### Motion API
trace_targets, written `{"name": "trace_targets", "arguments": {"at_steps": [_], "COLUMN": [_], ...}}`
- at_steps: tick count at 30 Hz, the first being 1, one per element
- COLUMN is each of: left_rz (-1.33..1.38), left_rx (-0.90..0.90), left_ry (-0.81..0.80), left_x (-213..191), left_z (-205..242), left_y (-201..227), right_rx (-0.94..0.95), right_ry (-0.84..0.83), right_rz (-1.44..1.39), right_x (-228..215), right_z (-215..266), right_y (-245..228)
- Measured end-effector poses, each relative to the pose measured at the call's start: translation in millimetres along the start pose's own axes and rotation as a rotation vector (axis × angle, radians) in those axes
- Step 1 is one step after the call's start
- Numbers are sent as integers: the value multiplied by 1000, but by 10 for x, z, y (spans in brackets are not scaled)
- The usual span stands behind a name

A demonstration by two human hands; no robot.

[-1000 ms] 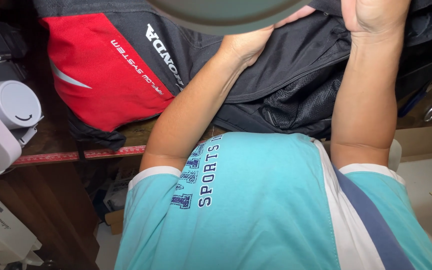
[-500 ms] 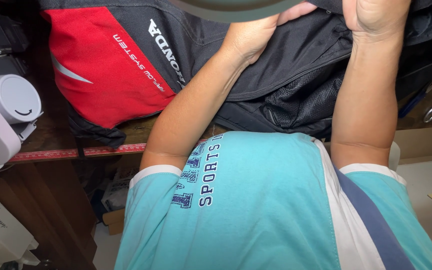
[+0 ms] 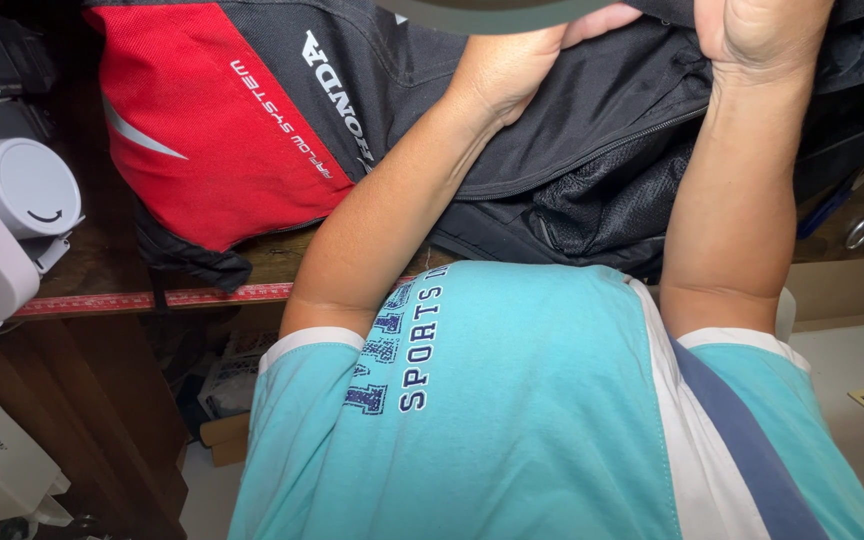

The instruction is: Trimming excess threads and fabric from a motorcycle jacket using small scissors at a sewing workstation.

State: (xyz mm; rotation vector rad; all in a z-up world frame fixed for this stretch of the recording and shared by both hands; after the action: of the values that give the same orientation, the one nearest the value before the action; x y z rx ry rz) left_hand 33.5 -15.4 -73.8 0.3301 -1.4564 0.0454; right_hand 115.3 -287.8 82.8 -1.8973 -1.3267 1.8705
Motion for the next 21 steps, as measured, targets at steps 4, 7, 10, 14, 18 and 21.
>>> {"name": "trace_targets", "arguments": {"at_steps": [4,7,10,14,18,21], "left_rz": [-1,0,82,28,47,28], "left_rx": [-16,-25,-20,-28,-13,-34], "left_ry": [8,12,-47,-44,-51,-70], "left_x": [-18,-17,58,184,132,190], "left_z": [11,2,1,10,23,9], "left_y": [2,7,69,178,156,216], "right_rx": [-25,-46,-73,-107,-60,-2], "right_ry": [-9,-15,-20,-28,-125,-191], "right_rz": [24,44,64,88,167,112], "right_x": [414,683,901,874,969,1011], "right_z": [-59,-121,-254,-223,-333,-342], "right_y": [-63,-213,-470,-701,-1012,-962]}}
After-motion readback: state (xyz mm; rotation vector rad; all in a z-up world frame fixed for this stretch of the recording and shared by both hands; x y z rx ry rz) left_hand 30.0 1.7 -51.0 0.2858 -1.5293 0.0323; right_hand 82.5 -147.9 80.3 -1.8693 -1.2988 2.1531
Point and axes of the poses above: each hand's wrist, its own z-axis away from the middle knuckle, its own x-axis out of the palm, y = z × x, the point moved 2 cm from there along -z, towards the middle knuckle, and after that the axes turned 6 degrees about z, right-handed, at the moved point
